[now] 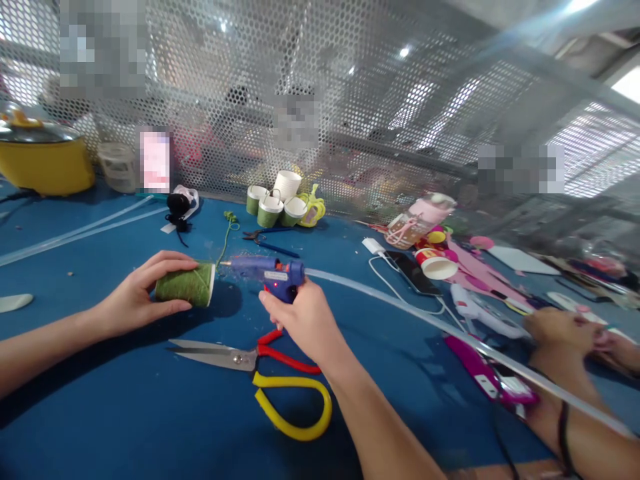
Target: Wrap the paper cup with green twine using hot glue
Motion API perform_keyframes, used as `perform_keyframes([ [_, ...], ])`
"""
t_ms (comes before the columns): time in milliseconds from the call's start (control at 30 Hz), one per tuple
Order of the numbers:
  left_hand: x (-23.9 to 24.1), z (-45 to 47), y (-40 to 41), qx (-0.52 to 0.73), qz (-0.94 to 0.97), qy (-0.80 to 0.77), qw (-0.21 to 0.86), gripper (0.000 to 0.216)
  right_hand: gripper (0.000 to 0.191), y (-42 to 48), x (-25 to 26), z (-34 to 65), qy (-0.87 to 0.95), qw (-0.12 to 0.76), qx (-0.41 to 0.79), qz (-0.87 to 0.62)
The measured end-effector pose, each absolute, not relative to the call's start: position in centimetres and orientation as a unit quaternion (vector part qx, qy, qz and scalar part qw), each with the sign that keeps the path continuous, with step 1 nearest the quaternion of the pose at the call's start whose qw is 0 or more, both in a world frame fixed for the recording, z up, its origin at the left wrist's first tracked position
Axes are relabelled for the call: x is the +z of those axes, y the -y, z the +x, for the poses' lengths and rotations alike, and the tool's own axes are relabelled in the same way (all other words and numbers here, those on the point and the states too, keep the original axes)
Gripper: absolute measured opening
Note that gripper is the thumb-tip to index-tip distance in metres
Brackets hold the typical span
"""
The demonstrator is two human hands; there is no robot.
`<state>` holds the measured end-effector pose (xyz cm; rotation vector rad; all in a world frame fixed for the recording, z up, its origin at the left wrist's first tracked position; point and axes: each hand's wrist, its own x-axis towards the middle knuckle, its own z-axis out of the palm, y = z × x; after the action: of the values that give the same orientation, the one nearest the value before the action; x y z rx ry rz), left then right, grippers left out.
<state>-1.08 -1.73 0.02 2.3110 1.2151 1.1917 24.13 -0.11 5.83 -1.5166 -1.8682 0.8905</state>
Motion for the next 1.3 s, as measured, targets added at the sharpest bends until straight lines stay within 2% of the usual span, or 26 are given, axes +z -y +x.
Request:
perform_keyframes([
  [100, 0.1, -1.0, 1.8, 0.413, 0.798, -0.42, 0.127, 0.041, 0.025, -1.4, 5.0, 24.7, 0.661, 0.336, 0.361, -0.565],
  [300, 0.1, -0.9, 1.9, 0.42, 0.803, -0.41, 0.106, 0.047, 0.026, -4.0, 3.0, 25.1, 0.643, 0.306, 0.356, -0.605],
  [500, 0.0, -0.9, 2.1, 0.419, 0.804, -0.409, 0.105, 0.054, 0.032, -6.1, 1.6, 25.2, 0.699, 0.186, 0.184, -0.665],
  [600, -0.1, -0.7, 2.2, 0.415, 0.804, -0.411, 0.115, 0.056, 0.034, -6.8, 1.4, 25.5, 0.705, 0.177, 0.119, -0.677],
  [767, 0.0, -0.6, 2.4, 0.402, 0.807, -0.414, 0.125, 0.058, 0.017, -4.9, 3.5, 24.1, 0.746, 0.213, 0.029, -0.63],
  [867, 0.0, -0.5, 2.5, 0.394, 0.814, -0.406, 0.13, 0.059, 0.014, -2.5, 5.5, 21.6, 0.827, 0.259, 0.144, -0.478],
  [933, 0.0, -0.4, 2.5, 0.395, 0.818, -0.398, 0.127, 0.059, 0.011, -1.3, 6.4, 19.7, 0.855, 0.246, 0.2, -0.411],
  [1000, 0.0, -0.4, 2.5, 0.392, 0.824, -0.391, 0.121, 0.059, 0.015, -0.7, 6.8, 18.2, 0.871, 0.216, 0.198, -0.394],
  [1133, 0.0, -0.4, 2.6, 0.384, 0.832, -0.383, 0.115, 0.056, 0.011, -0.9, 6.6, 17.2, 0.878, 0.171, 0.208, -0.396],
  [1300, 0.1, -0.2, 2.6, 0.397, 0.822, -0.382, 0.145, 0.057, 0.01, -0.7, 7.0, 17.9, 0.854, 0.222, 0.254, -0.397],
])
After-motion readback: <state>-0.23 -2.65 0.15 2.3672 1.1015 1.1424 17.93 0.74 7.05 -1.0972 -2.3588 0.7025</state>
